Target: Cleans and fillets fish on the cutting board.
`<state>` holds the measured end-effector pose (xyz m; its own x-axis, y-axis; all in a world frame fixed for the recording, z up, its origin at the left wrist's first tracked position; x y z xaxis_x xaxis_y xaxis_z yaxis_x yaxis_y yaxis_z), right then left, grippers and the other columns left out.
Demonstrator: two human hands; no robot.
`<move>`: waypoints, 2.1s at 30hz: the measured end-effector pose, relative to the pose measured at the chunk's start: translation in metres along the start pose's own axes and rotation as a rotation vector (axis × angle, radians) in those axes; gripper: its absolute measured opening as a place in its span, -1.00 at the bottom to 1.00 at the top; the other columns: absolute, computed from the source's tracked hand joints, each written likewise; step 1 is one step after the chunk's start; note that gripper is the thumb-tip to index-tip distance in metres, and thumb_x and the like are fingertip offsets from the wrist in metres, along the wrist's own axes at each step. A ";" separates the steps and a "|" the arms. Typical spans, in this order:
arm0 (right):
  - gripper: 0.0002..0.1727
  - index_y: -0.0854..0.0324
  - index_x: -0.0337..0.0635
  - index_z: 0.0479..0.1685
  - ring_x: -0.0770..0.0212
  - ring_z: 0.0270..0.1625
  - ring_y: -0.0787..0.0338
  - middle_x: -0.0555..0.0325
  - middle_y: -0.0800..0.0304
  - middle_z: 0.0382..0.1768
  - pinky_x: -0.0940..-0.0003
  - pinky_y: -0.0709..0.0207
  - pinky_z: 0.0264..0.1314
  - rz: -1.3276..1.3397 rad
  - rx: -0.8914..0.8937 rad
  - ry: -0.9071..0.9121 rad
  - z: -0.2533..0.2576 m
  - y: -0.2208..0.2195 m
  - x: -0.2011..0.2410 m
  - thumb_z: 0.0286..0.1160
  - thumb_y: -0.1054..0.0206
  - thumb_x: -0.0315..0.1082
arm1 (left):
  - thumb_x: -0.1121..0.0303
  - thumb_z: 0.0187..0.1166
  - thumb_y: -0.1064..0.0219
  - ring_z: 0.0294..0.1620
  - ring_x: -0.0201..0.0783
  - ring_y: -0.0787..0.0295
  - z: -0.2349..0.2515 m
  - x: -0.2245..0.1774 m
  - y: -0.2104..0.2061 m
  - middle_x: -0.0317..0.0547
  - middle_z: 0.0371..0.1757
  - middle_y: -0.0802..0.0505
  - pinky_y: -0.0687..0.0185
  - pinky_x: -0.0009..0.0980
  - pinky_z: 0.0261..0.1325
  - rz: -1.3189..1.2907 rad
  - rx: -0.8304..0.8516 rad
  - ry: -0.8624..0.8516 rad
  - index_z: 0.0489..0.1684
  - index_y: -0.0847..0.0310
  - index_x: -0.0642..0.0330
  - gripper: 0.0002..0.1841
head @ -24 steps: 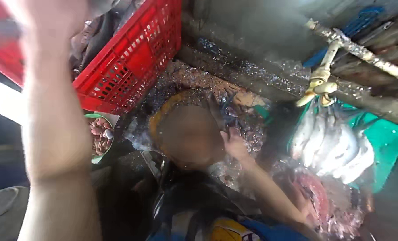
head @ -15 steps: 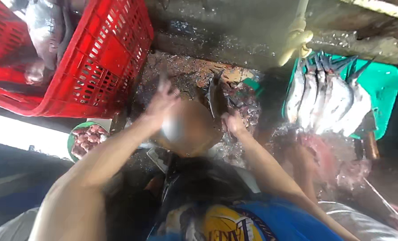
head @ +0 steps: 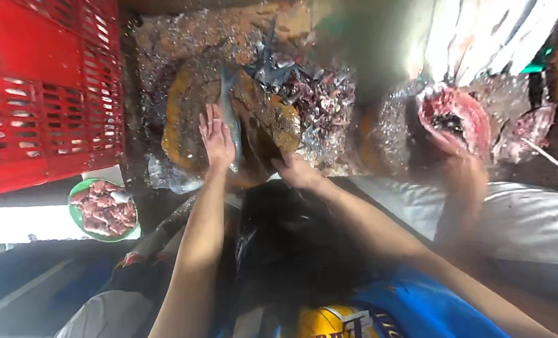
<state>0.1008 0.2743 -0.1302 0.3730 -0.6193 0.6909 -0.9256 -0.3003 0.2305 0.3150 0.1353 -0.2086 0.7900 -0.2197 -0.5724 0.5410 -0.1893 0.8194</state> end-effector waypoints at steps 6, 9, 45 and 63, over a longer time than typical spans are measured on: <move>-0.52 -0.43 -0.22 0.47 -0.06 -0.28 -0.86 -0.15 -0.79 -0.15 -0.11 -0.76 -0.18 -0.078 0.021 0.003 0.020 -0.015 0.007 0.81 -0.10 -0.06 | 0.05 0.89 0.39 0.98 -0.12 0.34 0.002 -0.001 0.002 -0.28 0.97 -0.02 0.48 0.07 0.95 0.039 0.018 0.073 0.96 0.08 -0.04 -0.37; -0.51 -0.43 -0.20 0.49 -0.05 -0.20 -0.89 -0.14 -0.81 -0.11 -0.10 -0.77 -0.11 -0.098 -0.022 0.022 0.022 -0.015 0.007 0.80 -0.11 -0.05 | 0.04 0.89 0.40 0.99 -0.14 0.39 0.003 0.000 0.002 -0.29 0.97 0.03 0.53 0.06 0.95 0.046 0.034 0.078 0.97 0.15 -0.05 -0.36; -0.55 -0.51 -0.22 0.41 0.01 -0.49 -0.80 -0.11 -0.77 -0.29 -0.03 -0.76 -0.40 0.042 -0.049 -0.022 0.019 -0.060 -0.002 0.78 -0.18 -0.09 | -0.08 0.87 0.43 0.99 -0.10 0.49 0.015 0.000 0.004 -0.38 0.99 0.17 0.51 0.19 0.91 0.135 0.104 0.152 0.99 0.25 -0.26 -0.35; -0.59 -0.51 -0.24 0.32 0.08 -0.56 -0.76 -0.05 -0.73 -0.37 0.08 -0.73 -0.48 0.132 -0.095 -0.064 0.075 -0.036 0.039 0.80 -0.17 -0.09 | -0.22 0.83 0.49 0.96 -0.03 0.74 0.062 0.005 0.012 -0.16 0.97 0.46 0.70 0.30 0.88 0.215 0.223 0.131 0.98 0.43 -0.32 -0.29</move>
<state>0.1535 0.2070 -0.1628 0.2480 -0.6951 0.6748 -0.9677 -0.1448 0.2064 0.3081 0.0729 -0.2033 0.9174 -0.1551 -0.3665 0.2929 -0.3601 0.8857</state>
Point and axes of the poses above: each hand's wrist, its own z-axis towards the middle knuckle, its own y-axis out of the back of the hand, x = y × z, the point moved 1 cm from there along z, towards the middle knuckle
